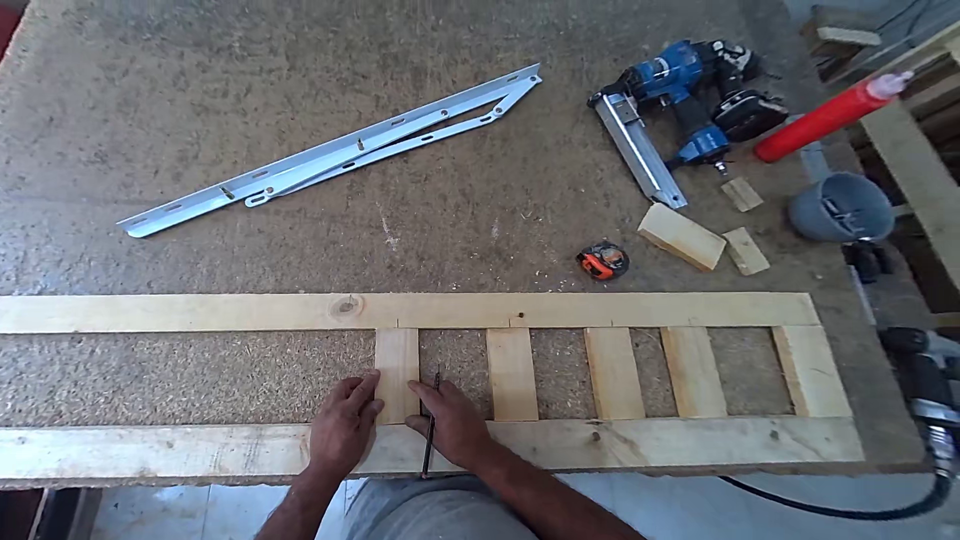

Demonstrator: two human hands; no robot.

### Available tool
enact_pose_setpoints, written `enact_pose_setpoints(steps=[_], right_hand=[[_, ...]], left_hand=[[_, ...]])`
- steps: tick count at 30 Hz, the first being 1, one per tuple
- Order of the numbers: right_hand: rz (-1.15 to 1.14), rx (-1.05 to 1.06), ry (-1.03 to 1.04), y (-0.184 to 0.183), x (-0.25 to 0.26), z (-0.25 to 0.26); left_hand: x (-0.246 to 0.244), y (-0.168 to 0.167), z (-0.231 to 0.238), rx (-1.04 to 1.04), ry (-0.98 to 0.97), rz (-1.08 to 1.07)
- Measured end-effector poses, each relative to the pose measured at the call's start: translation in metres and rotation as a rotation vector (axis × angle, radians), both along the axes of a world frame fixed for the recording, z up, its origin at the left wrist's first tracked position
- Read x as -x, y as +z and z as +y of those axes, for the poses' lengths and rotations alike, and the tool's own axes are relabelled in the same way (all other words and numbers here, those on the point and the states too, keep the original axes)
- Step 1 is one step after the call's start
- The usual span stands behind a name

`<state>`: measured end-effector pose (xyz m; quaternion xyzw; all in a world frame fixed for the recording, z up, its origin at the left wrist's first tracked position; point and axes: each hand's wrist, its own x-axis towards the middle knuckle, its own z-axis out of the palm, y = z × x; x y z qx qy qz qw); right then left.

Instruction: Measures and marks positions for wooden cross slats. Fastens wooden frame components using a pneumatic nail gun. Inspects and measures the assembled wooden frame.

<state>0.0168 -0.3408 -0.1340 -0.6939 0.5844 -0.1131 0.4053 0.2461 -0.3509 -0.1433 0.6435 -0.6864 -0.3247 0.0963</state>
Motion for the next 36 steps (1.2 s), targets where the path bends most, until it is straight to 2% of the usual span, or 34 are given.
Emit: enact_pose_setpoints(steps=[6, 8, 11, 15, 18, 22, 25, 28, 30, 32, 34, 36], right_hand=[[-0.167, 0.003, -0.117, 0.009, 0.016, 0.000], [-0.176, 0.051, -0.244, 0.020, 0.033, -0.007], [-0.003, 0.204, -0.503, 0.028, 0.092, -0.030], [0.309, 0.344, -0.636, 0.026, 0.213, -0.084], [0.404, 0.328, -0.560, 0.014, 0.295, -0.133], [0.383, 0.146, -0.187, -0.009, 0.354, -0.175], [0.372, 0.151, -0.138, -0.006, 0.358, -0.184], [0.236, 0.141, -0.300, 0.024, 0.336, -0.158], [-0.019, 0.067, -0.386, 0.056, 0.305, -0.114], [-0.276, -0.111, -0.343, 0.084, 0.267, -0.058], [-0.398, -0.231, -0.226, 0.098, 0.229, -0.010], [-0.424, -0.265, -0.183, 0.096, 0.201, 0.034]], left_hand=[[0.004, 0.003, 0.000, -0.010, -0.001, 0.005], [0.000, 0.005, 0.003, -0.005, 0.012, 0.019], [-0.003, 0.002, 0.009, 0.016, 0.012, 0.096], [0.004, 0.015, 0.005, -0.086, 0.047, 0.133], [0.000, 0.010, 0.005, -0.074, 0.068, 0.148], [0.016, 0.017, 0.013, 0.089, 0.144, 0.010], [0.061, 0.039, 0.019, 0.168, 0.197, 0.005], [0.118, 0.061, 0.023, 0.041, 0.181, 0.267], [0.156, 0.073, 0.028, -0.143, 0.212, 0.544], [0.188, 0.080, 0.032, -0.319, 0.211, 0.748], [0.210, 0.080, 0.034, -0.481, 0.195, 0.876], [0.219, 0.080, 0.038, -0.608, 0.209, 0.908]])
